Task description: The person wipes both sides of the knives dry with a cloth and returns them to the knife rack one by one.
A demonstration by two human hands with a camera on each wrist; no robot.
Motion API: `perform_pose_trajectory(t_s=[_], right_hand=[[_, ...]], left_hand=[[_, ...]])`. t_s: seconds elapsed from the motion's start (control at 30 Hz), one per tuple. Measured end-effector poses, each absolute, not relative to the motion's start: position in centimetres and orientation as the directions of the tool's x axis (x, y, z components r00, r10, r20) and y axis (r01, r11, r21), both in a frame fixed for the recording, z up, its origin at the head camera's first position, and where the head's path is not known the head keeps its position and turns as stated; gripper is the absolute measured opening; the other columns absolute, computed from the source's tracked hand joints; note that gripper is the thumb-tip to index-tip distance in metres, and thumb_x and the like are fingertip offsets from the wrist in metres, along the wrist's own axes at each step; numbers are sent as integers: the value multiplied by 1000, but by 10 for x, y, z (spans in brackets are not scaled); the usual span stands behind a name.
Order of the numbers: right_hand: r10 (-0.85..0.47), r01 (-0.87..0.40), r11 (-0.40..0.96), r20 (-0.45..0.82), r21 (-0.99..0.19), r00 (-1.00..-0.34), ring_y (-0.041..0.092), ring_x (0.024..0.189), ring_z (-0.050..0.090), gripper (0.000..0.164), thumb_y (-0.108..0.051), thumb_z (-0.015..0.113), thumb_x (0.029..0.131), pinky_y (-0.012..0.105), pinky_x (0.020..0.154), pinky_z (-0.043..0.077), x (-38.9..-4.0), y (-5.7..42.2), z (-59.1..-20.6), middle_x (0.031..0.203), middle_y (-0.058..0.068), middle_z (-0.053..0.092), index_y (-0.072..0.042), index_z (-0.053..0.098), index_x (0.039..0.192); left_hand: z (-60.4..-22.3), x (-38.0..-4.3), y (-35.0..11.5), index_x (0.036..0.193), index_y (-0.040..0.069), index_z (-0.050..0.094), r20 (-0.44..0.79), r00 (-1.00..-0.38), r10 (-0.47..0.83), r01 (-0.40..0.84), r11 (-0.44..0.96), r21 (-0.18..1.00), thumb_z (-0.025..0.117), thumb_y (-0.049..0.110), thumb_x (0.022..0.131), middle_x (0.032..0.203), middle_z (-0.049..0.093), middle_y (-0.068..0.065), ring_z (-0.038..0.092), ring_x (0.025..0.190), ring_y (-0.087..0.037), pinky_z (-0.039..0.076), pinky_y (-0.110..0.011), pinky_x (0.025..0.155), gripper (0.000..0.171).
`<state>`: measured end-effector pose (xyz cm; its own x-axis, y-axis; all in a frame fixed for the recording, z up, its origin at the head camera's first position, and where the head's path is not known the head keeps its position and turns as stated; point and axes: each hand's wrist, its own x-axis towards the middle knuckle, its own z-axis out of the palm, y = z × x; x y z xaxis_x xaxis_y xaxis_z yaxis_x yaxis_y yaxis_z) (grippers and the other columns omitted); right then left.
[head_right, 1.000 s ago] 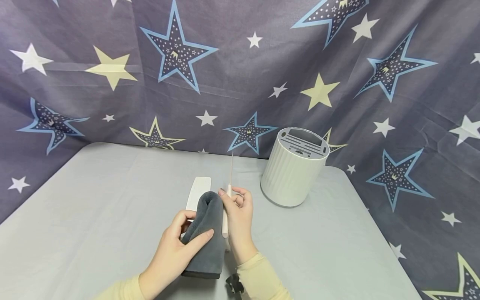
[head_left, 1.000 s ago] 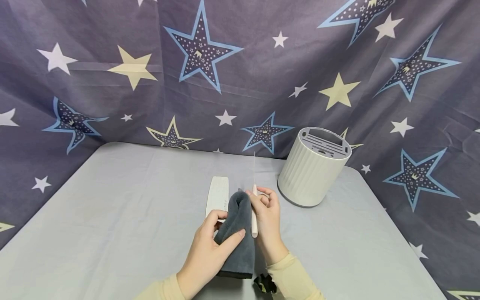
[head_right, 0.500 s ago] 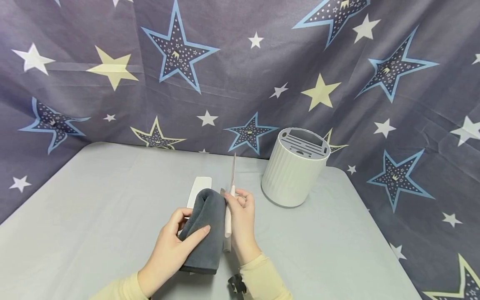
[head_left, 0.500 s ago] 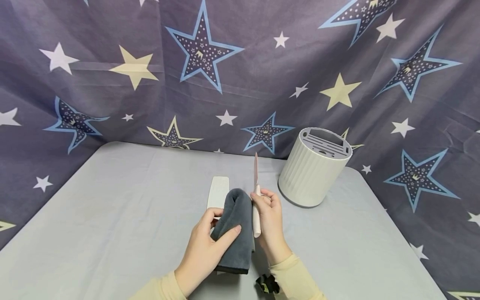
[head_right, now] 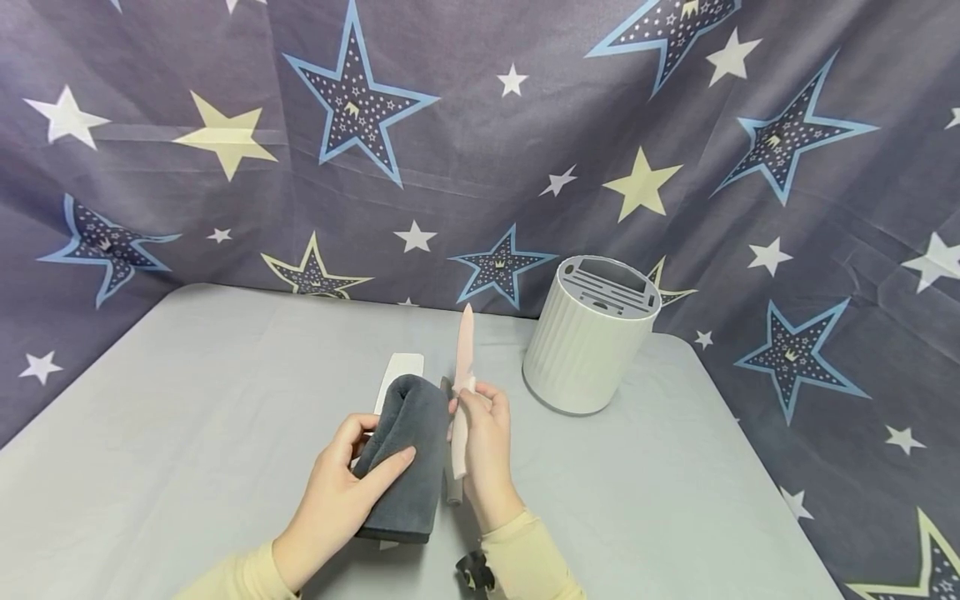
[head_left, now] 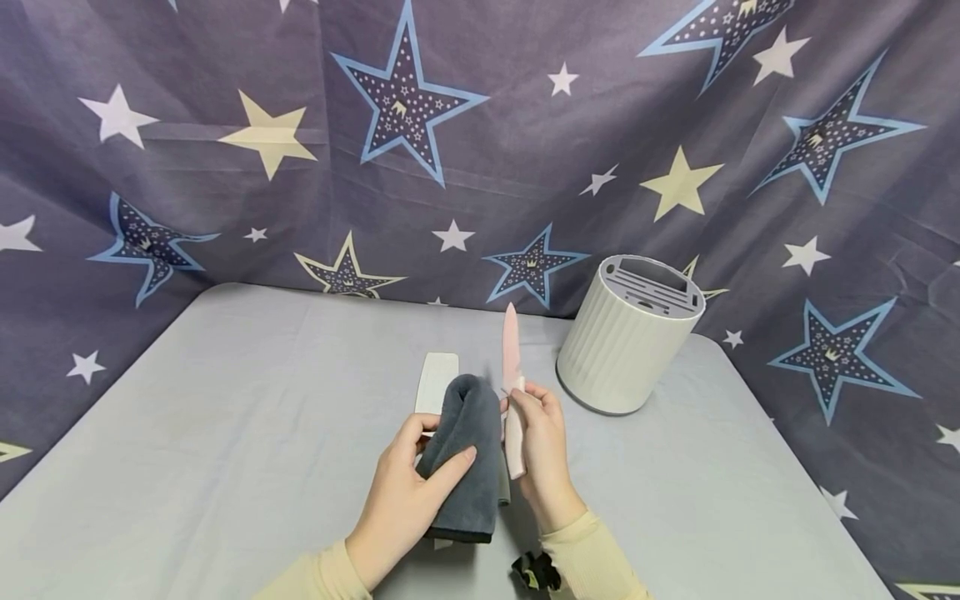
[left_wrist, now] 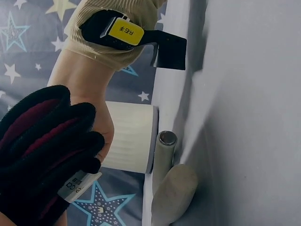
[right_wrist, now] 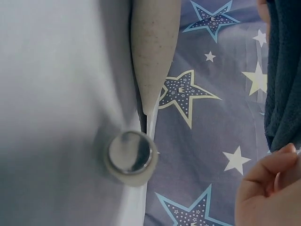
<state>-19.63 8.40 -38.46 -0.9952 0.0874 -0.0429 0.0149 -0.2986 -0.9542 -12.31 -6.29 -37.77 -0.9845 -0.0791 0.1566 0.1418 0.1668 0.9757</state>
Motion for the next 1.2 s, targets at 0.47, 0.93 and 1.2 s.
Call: perform_pose_trajectory(t_s=[0.47, 0.93, 1.2], right_hand=[[72, 48, -292, -72, -955, -995, 7, 54, 52, 25, -12, 42, 103, 17, 47, 46, -194, 86, -386, 93, 4, 56, 2, 42, 123], [25, 69, -286, -80, -956, -997, 6, 62, 51, 35, -13, 43, 104, 17, 49, 45, -192, 88, -386, 91, 2, 59, 7, 44, 133], [-1, 64, -352, -68, -934, -998, 5, 58, 50, 41, -6, 56, 95, 14, 45, 43, -192, 86, -388, 94, 4, 53, 9, 44, 131]], left_hand=[[-379, -123, -65, 115, 15, 59, 146, -984, -98, 127, 176, 976, 77, 25, 87, 108, 65, -6, 60, 92, -16, 56, -26, 64, 35], [-380, -131, -70, 114, 16, 60, 155, -980, -124, 128, 204, 971, 77, 24, 86, 103, 65, -6, 61, 88, -15, 55, -25, 65, 34], [-382, -139, -74, 114, 13, 59, 187, -973, -138, 149, 243, 958, 77, 22, 87, 103, 65, -8, 61, 89, -15, 55, -25, 64, 34]])
